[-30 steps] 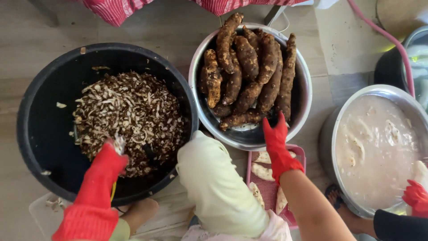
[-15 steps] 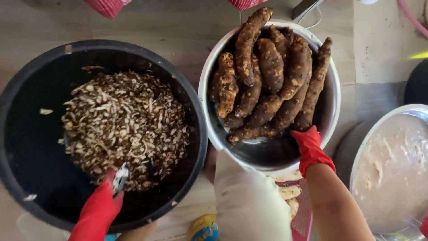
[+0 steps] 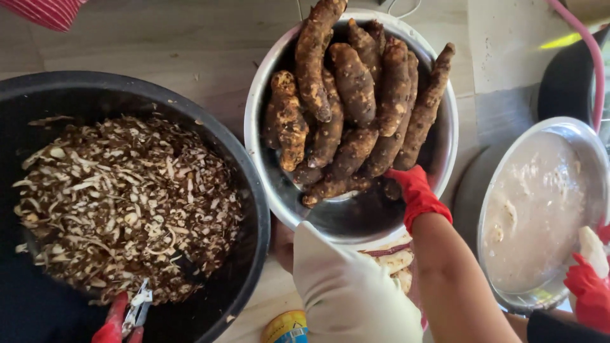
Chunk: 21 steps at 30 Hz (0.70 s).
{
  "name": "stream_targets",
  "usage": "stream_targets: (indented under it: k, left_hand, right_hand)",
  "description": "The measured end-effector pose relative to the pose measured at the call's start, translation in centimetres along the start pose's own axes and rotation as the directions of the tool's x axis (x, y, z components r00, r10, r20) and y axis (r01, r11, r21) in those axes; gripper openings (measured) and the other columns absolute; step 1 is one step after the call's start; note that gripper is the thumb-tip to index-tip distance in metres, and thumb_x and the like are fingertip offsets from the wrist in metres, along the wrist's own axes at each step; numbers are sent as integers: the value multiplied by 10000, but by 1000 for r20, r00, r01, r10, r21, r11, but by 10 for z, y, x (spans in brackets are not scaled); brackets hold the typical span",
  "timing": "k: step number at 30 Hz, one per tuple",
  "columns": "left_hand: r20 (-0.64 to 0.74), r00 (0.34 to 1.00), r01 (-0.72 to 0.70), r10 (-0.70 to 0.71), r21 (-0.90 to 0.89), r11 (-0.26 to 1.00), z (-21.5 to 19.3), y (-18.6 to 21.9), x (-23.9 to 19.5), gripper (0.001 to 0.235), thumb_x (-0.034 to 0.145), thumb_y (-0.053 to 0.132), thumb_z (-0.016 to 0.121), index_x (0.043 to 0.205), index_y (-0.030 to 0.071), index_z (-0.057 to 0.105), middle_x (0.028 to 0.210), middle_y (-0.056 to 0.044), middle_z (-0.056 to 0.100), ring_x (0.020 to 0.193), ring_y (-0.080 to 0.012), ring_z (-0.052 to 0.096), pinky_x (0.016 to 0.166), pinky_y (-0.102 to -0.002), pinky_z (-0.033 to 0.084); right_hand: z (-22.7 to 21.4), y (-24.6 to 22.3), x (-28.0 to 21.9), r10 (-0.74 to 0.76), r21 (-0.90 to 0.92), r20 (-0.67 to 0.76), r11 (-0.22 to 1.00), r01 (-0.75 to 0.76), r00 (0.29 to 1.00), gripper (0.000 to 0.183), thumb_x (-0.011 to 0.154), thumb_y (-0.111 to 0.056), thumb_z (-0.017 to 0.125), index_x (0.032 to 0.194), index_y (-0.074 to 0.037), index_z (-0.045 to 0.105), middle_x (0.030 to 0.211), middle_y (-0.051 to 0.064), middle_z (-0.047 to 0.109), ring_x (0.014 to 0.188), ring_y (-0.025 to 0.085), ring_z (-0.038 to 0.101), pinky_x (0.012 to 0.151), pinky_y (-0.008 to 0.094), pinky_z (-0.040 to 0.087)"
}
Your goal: The person peels the brown skin off cassava roots using a knife. They hold the root in one hand and scrape the skin into a black bucket, then place the peeled root into a metal bowl.
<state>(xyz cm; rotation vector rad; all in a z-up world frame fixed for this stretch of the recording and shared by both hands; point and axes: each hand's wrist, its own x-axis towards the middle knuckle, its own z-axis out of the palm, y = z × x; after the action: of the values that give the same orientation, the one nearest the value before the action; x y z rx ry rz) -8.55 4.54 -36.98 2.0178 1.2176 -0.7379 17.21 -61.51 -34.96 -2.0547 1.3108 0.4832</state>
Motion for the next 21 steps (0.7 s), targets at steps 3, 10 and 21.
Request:
stream_targets:
  k: [3, 10, 21]
  left_hand:
    - [173, 977, -143, 128, 80, 986, -3, -10, 26, 856, 880, -68, 710, 1617, 275, 444, 925, -275, 723, 742, -336, 690, 764, -398, 544]
    - [56, 997, -55, 50, 93, 994, -39, 29, 13, 735, 825, 118, 671, 1531, 230, 496, 1181, -152, 733, 907, -348, 726, 762, -459, 576]
    - [-563, 697, -201, 443, 440, 875, 14, 50, 75, 97, 849, 218, 601, 833, 131, 643, 759, -112, 652, 697, -315, 630, 622, -434, 480]
  right_hand:
    - [13, 11, 0, -65, 295, -44, 952, 76, 997, 643, 588, -215, 893, 1157, -2, 682, 945, 130, 740, 790, 227, 705, 652, 368, 601]
    - [-47, -17, -138, 142, 183, 87, 971, -156, 986, 325, 766, -503, 680, 1069, -396, 729, 873, -53, 682, 751, 110, 582, 584, 311, 325]
    - [-105, -32, -208, -358, 272, 266, 919, 286, 895, 493, 930, -129, 591, 1407, -54, 492, 1170, 202, 643, 936, 340, 642, 782, 461, 543]
